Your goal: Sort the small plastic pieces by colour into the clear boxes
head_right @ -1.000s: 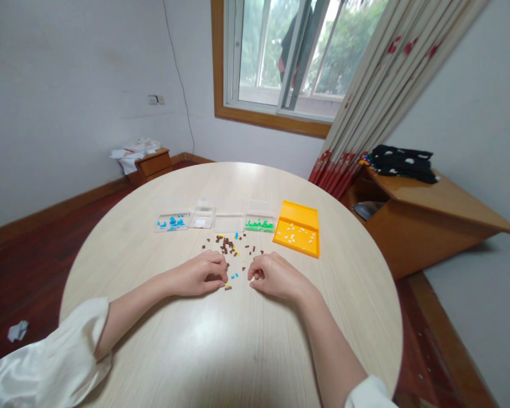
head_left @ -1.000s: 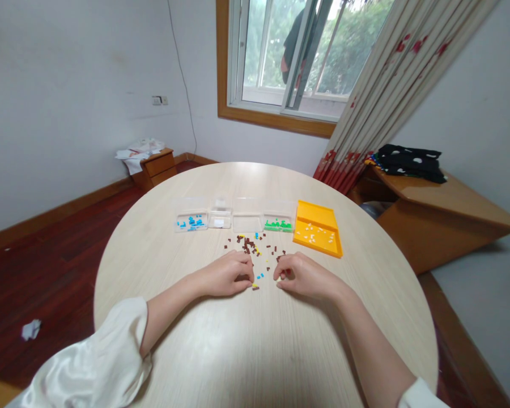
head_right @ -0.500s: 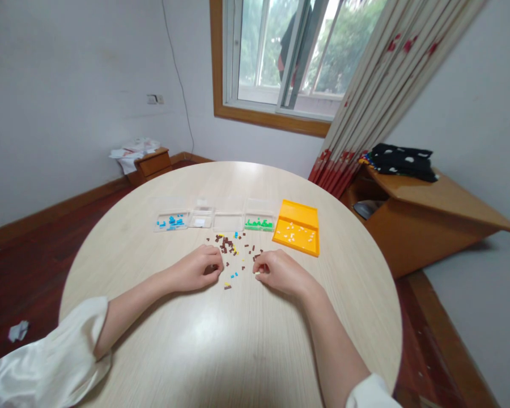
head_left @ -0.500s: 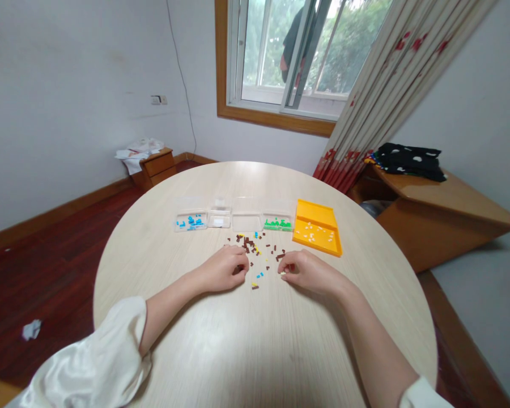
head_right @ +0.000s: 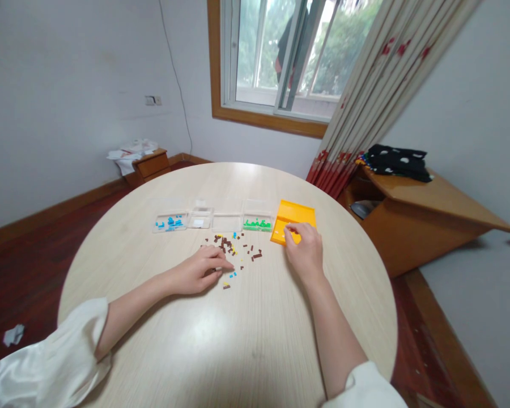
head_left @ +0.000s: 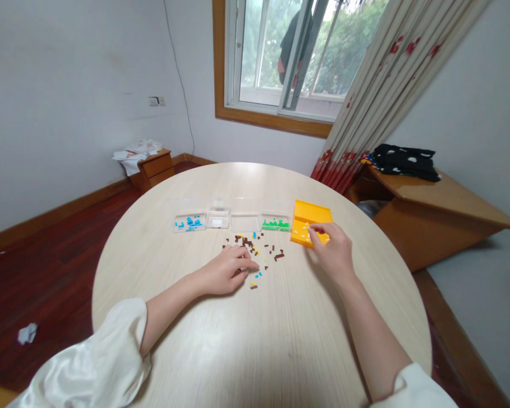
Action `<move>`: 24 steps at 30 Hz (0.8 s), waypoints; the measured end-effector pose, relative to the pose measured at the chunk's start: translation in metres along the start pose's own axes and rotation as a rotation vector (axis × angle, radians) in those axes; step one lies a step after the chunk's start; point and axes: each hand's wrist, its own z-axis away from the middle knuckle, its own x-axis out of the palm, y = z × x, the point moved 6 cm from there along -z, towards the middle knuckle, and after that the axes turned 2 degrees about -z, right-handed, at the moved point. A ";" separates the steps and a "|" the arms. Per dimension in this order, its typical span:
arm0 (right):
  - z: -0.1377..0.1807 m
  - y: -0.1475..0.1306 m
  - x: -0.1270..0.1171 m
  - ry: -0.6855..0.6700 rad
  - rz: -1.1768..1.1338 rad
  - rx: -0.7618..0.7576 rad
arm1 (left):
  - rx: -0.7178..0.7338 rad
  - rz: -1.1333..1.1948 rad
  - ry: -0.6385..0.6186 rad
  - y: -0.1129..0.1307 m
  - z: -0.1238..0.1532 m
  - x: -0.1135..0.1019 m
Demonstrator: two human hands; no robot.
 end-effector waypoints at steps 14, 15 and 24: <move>-0.001 0.003 -0.013 0.096 0.139 0.069 | -0.005 -0.074 -0.046 0.007 -0.012 0.021; -0.001 0.002 -0.013 0.094 0.126 0.062 | -0.017 -0.078 -0.050 0.006 -0.013 0.022; 0.000 -0.007 -0.006 0.060 0.048 0.016 | -0.038 -0.135 -0.052 0.002 -0.016 0.022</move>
